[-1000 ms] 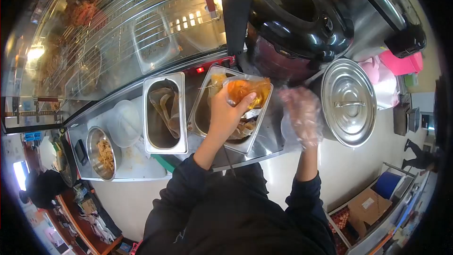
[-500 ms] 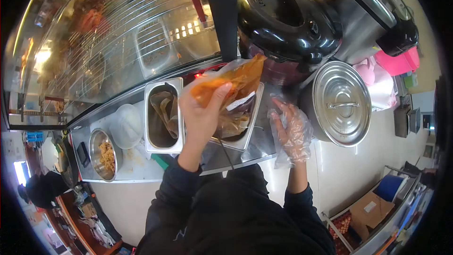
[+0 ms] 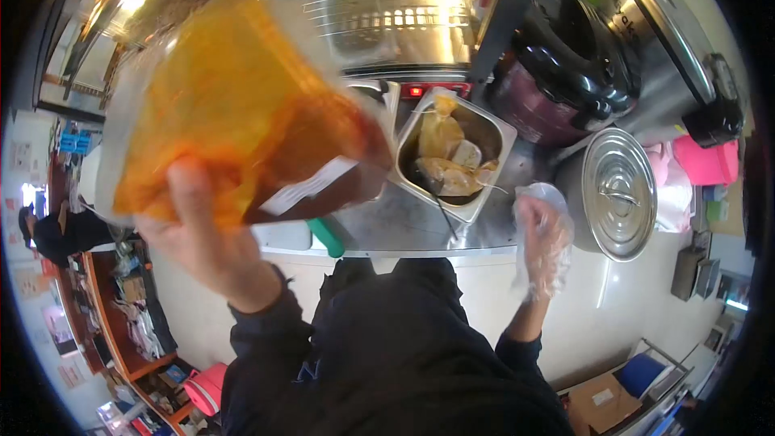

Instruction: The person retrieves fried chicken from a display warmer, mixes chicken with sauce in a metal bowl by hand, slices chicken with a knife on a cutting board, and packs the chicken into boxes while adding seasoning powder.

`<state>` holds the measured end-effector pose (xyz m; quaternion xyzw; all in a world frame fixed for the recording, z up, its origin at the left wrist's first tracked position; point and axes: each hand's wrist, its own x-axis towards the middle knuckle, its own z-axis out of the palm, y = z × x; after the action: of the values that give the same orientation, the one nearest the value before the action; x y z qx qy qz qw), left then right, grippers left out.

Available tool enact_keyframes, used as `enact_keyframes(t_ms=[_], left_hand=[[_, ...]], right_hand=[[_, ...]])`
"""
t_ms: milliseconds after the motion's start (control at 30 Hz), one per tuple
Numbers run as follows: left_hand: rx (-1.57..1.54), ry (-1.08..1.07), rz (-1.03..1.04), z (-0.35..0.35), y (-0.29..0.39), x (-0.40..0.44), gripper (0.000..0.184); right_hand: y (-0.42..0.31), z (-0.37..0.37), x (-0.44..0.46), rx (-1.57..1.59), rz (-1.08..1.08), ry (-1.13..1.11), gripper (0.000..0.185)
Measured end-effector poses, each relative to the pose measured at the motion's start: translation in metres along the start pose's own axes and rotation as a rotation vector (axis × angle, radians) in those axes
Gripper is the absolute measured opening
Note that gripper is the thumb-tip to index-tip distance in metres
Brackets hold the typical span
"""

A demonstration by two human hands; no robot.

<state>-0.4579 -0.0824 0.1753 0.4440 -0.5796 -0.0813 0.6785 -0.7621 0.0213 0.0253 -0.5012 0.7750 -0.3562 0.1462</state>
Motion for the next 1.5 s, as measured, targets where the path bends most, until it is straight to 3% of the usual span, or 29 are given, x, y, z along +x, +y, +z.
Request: enact_keyframes(t_ms=[67,133,233,333,433,467,500,567,667,733,800,900,967,1033,1133,1300,1333,1400,1433,1500], left_hand=[[0.118,0.179,0.010,-0.021,0.009,0.009,0.034],[-0.007,0.236,-0.166,-0.063,0.011,0.010,0.039],[0.073,0.190,-0.112,-0.139,-0.016,0.006,0.037],[0.095,0.164,-0.131,-0.212,-0.041,0.006,0.035],[0.108,0.132,-0.073,-0.277,-0.063,0.009,0.034],[0.114,0.092,-0.038,-0.296,-0.069,0.012,0.034],[0.171,0.217,-0.076,-0.298,-0.064,0.015,0.040],[0.149,0.154,-0.044,-0.331,-0.079,0.015,0.037],[0.271,0.003,0.021,-0.355,-0.075,0.031,0.031],[0.388,-0.191,0.047,-0.371,-0.072,0.042,0.029],[0.529,-0.183,0.039,-0.376,-0.078,0.048,0.019],[0.709,-0.175,0.066,-0.380,-0.095,0.051,0.013],[0.745,-0.161,0.043,-0.385,-0.101,0.045,0.010],[0.694,-0.127,-0.022,-0.386,-0.108,0.041,0.008],[0.753,-0.090,0.043,-0.384,-0.109,0.043,0.005],[0.782,-0.194,0.127,-0.390,-0.091,0.057,0.004],[0.781,-0.202,0.142,-0.391,-0.086,0.057,0.004],[0.704,-0.087,0.144,-0.382,-0.074,0.052,0.020],[0.648,-0.008,0.114,-0.377,-0.072,0.045,0.028],[0.558,0.107,0.049,-0.363,-0.072,0.033,0.038]], right_hand=[[-0.024,-0.002,-0.020,0.271,0.035,-0.268,0.031],[-0.058,0.019,-0.042,0.562,0.157,-0.435,0.037],[-0.083,0.083,-0.061,0.913,0.292,-0.147,0.033],[-0.090,0.123,-0.059,0.967,0.308,0.306,0.029],[-0.109,0.110,-0.070,0.654,-0.034,0.617,0.043],[-0.120,0.106,-0.076,0.617,-0.081,0.694,0.046],[-0.138,0.102,-0.083,0.588,-0.126,0.762,0.050],[-0.190,0.099,-0.101,0.515,-0.136,0.753,0.041],[-0.230,0.133,-0.123,0.873,-0.147,0.527,0.034],[-0.261,0.168,-0.140,1.197,-0.171,0.225,0.033],[-0.314,0.205,-0.156,1.246,-0.106,0.005,0.032],[-0.339,0.243,-0.164,0.921,-0.207,-0.191,0.034],[-0.351,0.257,-0.164,1.164,-0.113,-0.301,0.035],[-0.357,0.262,-0.159,1.272,-0.124,-0.390,0.036],[-0.356,0.264,-0.154,1.286,-0.168,-0.466,0.036],[-0.355,0.283,-0.146,1.067,-0.262,-0.568,0.035],[-0.358,0.287,-0.147,1.061,-0.363,-0.583,0.034],[-0.369,0.291,-0.148,1.057,-0.563,-0.607,0.033],[-0.384,0.293,-0.149,1.201,-0.650,-0.604,0.029],[-0.406,0.280,-0.151,1.360,-0.678,-0.674,0.027]])
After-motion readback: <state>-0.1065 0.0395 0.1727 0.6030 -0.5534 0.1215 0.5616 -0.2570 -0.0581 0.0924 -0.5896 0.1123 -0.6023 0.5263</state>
